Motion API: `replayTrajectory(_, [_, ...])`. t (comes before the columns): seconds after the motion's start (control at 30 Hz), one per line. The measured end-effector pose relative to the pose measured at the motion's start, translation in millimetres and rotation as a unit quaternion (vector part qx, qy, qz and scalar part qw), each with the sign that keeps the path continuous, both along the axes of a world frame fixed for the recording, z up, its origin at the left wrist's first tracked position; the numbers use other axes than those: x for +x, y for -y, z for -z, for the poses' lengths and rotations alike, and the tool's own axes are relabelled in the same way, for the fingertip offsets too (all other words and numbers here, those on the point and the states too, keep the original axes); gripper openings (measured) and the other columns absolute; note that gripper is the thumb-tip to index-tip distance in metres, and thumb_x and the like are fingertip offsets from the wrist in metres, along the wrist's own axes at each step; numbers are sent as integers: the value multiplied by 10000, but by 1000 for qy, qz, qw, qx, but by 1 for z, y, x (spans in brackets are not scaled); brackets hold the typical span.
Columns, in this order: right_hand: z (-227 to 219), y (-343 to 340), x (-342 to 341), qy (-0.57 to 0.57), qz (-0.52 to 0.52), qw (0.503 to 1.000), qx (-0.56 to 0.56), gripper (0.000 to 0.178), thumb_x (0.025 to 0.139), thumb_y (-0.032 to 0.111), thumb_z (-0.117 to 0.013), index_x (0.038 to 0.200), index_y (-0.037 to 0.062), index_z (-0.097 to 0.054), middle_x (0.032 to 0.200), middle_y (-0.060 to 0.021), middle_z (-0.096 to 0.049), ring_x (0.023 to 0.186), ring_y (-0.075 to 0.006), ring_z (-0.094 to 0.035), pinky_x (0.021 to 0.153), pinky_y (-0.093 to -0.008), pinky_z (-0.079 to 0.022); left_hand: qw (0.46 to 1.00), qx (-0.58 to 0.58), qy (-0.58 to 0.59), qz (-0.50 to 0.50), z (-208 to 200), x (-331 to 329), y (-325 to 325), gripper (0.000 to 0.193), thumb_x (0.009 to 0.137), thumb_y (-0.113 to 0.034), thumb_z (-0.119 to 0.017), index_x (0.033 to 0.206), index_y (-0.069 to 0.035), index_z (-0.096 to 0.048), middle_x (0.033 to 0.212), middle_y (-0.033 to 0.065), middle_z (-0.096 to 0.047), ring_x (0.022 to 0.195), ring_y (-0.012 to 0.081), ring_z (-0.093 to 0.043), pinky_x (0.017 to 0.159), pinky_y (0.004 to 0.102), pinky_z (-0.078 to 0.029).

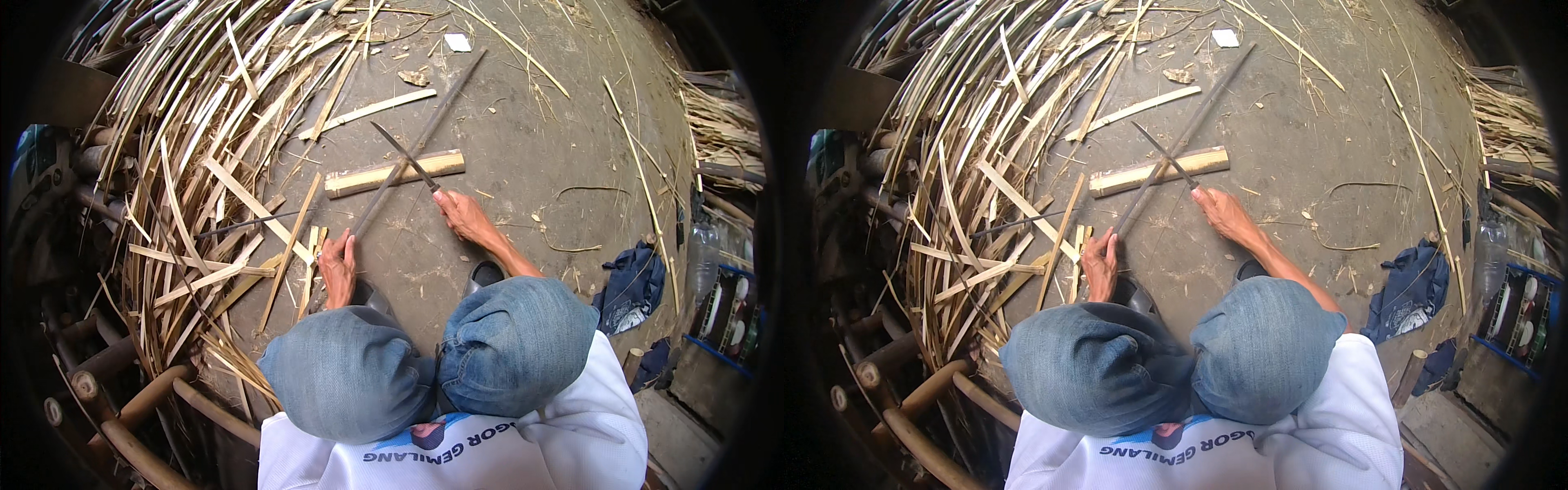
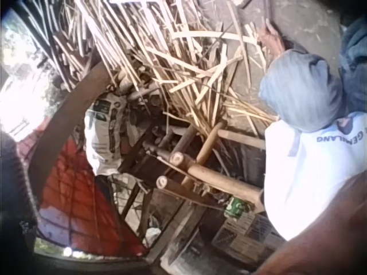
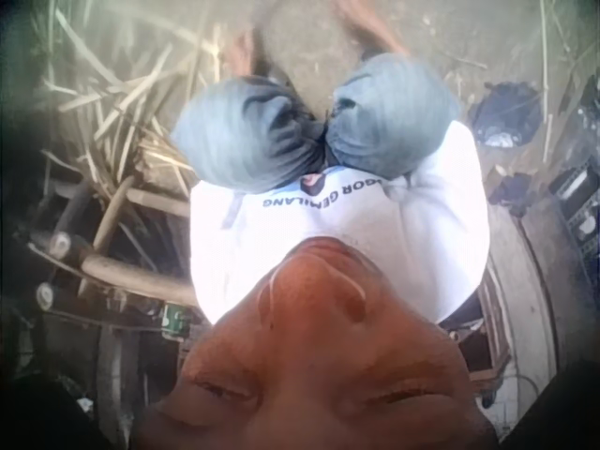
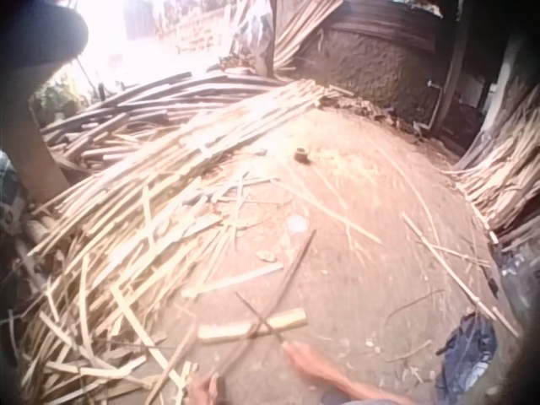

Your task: The person sits on the ground and uses a large knife to split bamboo strips into thinner pieces. They repeatedly position the bamboo, strike it with the knife, and separate the resulting strips.

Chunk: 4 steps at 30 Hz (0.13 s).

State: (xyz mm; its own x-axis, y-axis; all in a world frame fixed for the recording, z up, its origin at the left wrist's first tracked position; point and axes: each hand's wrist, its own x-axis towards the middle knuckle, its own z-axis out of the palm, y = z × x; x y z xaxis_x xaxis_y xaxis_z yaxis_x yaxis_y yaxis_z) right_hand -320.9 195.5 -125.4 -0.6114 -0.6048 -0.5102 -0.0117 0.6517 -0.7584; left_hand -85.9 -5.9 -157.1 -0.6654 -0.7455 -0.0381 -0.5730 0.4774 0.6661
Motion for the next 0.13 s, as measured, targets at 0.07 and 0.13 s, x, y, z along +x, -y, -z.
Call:
replayTrajectory(0.07, [11,1,-1,-92,-18,996,8,629,984,650,-436,787,61,-538,610,-39,-520,555,-204,-498,563,-428,-450,1000,-7,-2,21,0,1,4,280,924,-222,-696,1152,-62,-733,750,162,-558,696,280,-575,660,412,-430])
replayTrajectory(0.13, [8,6,2,-89,-28,995,30,577,975,620,-491,832,71,-600,711,-121,-653,603,-257,-508,617,-457,-458,999,-15,-1,29,0,6,11,282,928,-228,-693,1151,-60,-733,747,164,-558,702,278,-578,662,408,-425])
